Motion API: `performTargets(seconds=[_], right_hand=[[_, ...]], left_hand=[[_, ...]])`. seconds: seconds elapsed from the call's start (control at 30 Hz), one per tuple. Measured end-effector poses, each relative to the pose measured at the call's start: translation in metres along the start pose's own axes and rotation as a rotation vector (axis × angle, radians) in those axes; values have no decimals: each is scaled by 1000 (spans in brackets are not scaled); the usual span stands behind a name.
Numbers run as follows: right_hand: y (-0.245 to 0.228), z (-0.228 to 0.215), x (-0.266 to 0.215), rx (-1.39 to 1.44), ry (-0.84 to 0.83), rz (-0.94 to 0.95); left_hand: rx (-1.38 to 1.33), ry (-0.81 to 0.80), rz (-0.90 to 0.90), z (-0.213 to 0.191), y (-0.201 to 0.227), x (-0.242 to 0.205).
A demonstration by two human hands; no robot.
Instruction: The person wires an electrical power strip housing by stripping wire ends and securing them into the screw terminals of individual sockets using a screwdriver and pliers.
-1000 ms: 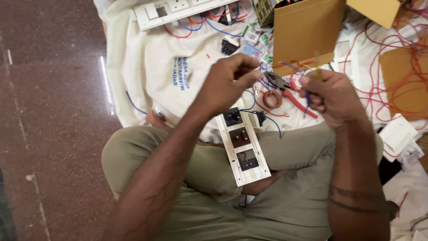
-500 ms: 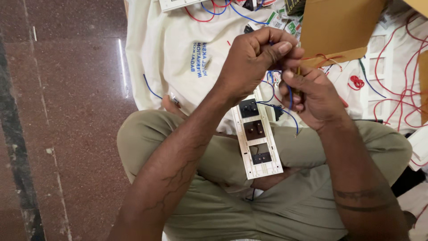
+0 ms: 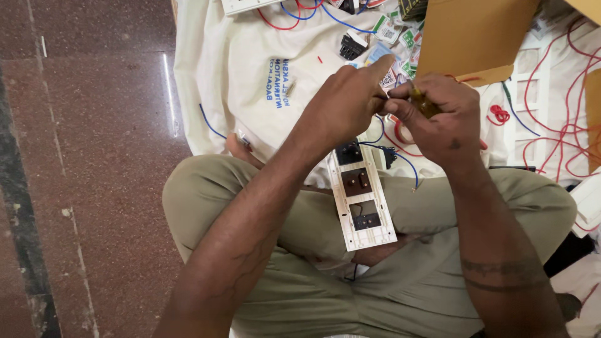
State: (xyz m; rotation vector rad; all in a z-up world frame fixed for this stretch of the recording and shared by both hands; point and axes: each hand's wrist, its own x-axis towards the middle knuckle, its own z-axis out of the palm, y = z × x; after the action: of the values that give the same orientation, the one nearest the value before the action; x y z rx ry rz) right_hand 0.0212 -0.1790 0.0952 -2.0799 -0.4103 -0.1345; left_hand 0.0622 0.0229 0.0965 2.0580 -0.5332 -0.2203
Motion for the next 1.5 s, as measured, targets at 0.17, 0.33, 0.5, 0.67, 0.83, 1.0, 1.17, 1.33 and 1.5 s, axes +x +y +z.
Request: performTargets(seconds=[0.17, 0.33, 0.5, 0.67, 0.83, 1.0, 1.17, 1.33, 1.5], right_hand=[[1, 1, -5, -38, 38, -43], [1, 2, -10, 166, 88, 96], [10, 2, -10, 808, -10, 468], [19, 6, -15, 866, -73, 556], [11, 14, -18, 411, 23, 350], [-14, 9, -1, 542, 61, 430], [-4, 3, -7, 616, 15, 481], [18, 4, -14, 840, -21, 554], [10, 14, -10, 869, 20, 588]], left_hand=[[-271, -122, -161, -12, -1, 3], [-594, -160, -55, -16, -7, -3], [-276, -6, 66, -15, -7, 4], [30, 89, 182, -19, -9, 4], [192, 163, 294, -17, -12, 5], [227, 218, 285, -17, -16, 7], [229, 234, 283, -18, -15, 7], [221, 204, 309, -19, -13, 6], [223, 184, 295, -16, -11, 8]])
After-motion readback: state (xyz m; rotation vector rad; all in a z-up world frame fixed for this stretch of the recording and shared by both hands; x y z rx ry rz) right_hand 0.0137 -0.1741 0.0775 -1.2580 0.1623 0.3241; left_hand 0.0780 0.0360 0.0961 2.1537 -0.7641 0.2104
